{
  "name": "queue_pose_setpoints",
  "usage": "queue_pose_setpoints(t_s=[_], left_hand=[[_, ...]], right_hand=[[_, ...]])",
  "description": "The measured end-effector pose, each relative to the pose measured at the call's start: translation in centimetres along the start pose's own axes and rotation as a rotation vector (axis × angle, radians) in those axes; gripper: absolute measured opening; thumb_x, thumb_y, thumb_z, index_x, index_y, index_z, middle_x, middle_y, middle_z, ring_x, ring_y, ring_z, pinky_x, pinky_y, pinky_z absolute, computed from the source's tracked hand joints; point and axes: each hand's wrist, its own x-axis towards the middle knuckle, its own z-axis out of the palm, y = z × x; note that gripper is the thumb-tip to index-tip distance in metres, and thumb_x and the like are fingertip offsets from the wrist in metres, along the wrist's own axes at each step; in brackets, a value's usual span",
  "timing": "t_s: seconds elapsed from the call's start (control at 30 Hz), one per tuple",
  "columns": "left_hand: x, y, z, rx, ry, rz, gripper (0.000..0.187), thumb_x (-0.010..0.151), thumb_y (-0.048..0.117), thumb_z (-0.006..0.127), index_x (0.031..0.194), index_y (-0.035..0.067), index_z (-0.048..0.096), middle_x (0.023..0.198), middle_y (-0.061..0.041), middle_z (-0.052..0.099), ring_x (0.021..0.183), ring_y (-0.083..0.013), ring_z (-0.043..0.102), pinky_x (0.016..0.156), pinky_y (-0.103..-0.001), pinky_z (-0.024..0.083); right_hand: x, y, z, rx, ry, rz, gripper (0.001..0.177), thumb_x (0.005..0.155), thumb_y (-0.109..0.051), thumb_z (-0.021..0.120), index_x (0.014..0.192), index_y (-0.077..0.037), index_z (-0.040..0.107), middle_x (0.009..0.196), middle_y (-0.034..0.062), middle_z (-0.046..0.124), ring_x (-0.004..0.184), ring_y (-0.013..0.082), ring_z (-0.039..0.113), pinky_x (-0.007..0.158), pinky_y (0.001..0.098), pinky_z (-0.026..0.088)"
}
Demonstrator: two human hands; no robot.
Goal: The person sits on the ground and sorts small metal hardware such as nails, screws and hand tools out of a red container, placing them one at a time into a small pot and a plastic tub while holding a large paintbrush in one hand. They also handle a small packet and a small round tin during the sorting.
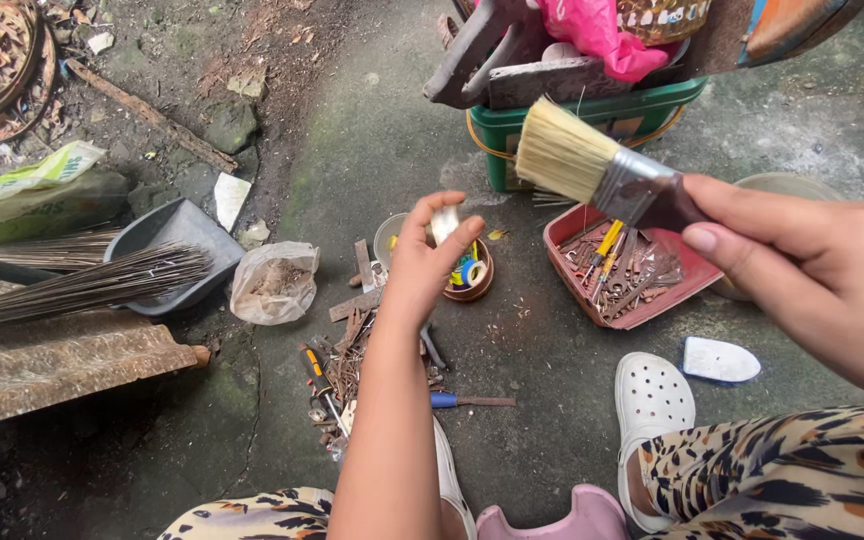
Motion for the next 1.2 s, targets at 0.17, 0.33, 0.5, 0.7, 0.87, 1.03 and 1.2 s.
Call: queue_pose_setpoints(t_s=[0.17, 0.33, 0.5, 0.7, 0.87, 1.03, 1.2], left_hand=[[1.7, -8.5, 0.7, 0.698, 0.184, -0.19, 0.078, 0.067, 0.045, 0.093, 0.129, 0.011, 0.059, 0.125, -0.018, 0.06, 0.113, -0.0366, 0.063, 0.096, -0.046, 0.053], [2.4, -11.7, 2.7, 0.946, 0.162, -0.39, 0.085, 0.069, 0.044, 0.091, 0.138, 0.015, 0.05, 0.134, -0.016, 0.05, 0.12, -0.0404, 0.054, 0.097, -0.051, 0.048], [2.7, -12.1, 5.8, 1.099, 0.321, -0.111, 0.057, 0.078, 0.033, 0.082, 0.124, 0.009, 0.059, 0.124, -0.017, 0.056, 0.112, -0.039, 0.055, 0.092, -0.053, 0.045], [4.2, -14.2, 15.6, 0.894, 0.072, 0.452, 0.019, 0.09, 0.019, 0.069, 0.107, 0.012, 0.069, 0.113, -0.012, 0.066, 0.105, -0.0347, 0.06, 0.089, -0.051, 0.047], [8.4, -18.8, 22.9, 0.898, -0.296, 0.287, 0.02, 0.089, 0.012, 0.066, 0.108, 0.009, 0.069, 0.12, -0.015, 0.068, 0.112, -0.036, 0.064, 0.099, -0.047, 0.051], [13.3, -23.8, 27.5, 0.866, -0.372, -0.204, 0.044, 0.096, 0.01, 0.059, 0.14, 0.006, 0.056, 0.139, -0.022, 0.06, 0.129, -0.0368, 0.059, 0.11, -0.044, 0.045], [13.8, -25.1, 28.6, 0.829, -0.285, -0.333, 0.059, 0.093, 0.011, 0.058, 0.149, 0.023, 0.048, 0.149, -0.009, 0.052, 0.136, -0.0375, 0.048, 0.113, -0.048, 0.035]], right_hand=[[-1.5, 2.9, 1.7, 0.033, -0.059, 0.145, 0.04, 0.096, -0.025, 0.066, 0.136, -0.022, 0.07, 0.082, 0.0086, 0.077, 0.066, 0.0135, 0.072, 0.06, 0.0271, 0.059], [-2.4, 7.5, 3.0, 0.221, 0.093, -0.121, 0.039, 0.096, -0.024, 0.067, 0.133, -0.013, 0.072, 0.095, 0.0068, 0.08, 0.08, 0.0085, 0.072, 0.072, 0.0219, 0.058], [-2.4, 12.4, 3.7, 0.443, 0.082, 0.146, 0.049, 0.099, -0.018, 0.066, 0.149, -0.013, 0.068, 0.087, 0.0064, 0.071, 0.068, 0.0121, 0.066, 0.064, 0.0262, 0.055], [-1.8, 14.7, 3.8, 0.7, 0.014, 0.579, 0.05, 0.103, -0.016, 0.06, 0.153, -0.02, 0.063, 0.074, 0.0065, 0.058, 0.054, 0.0112, 0.047, 0.044, 0.0273, 0.037], [-1.5, 15.6, 4.0, 0.788, -0.018, 0.588, 0.05, 0.102, -0.016, 0.061, 0.151, -0.016, 0.063, 0.073, 0.0057, 0.055, 0.047, 0.0114, 0.044, 0.039, 0.0286, 0.034], [-2.4, 19.5, 5.5, 0.706, 0.015, 0.64, 0.05, 0.101, -0.014, 0.063, 0.151, -0.013, 0.063, 0.069, 0.0078, 0.056, 0.049, 0.0121, 0.044, 0.037, 0.0302, 0.037], [-3.4, 22.7, 7.1, 0.675, 0.016, 0.749, 0.051, 0.101, -0.015, 0.065, 0.151, -0.016, 0.066, 0.069, 0.0093, 0.054, 0.049, 0.0147, 0.04, 0.038, 0.0333, 0.034]])
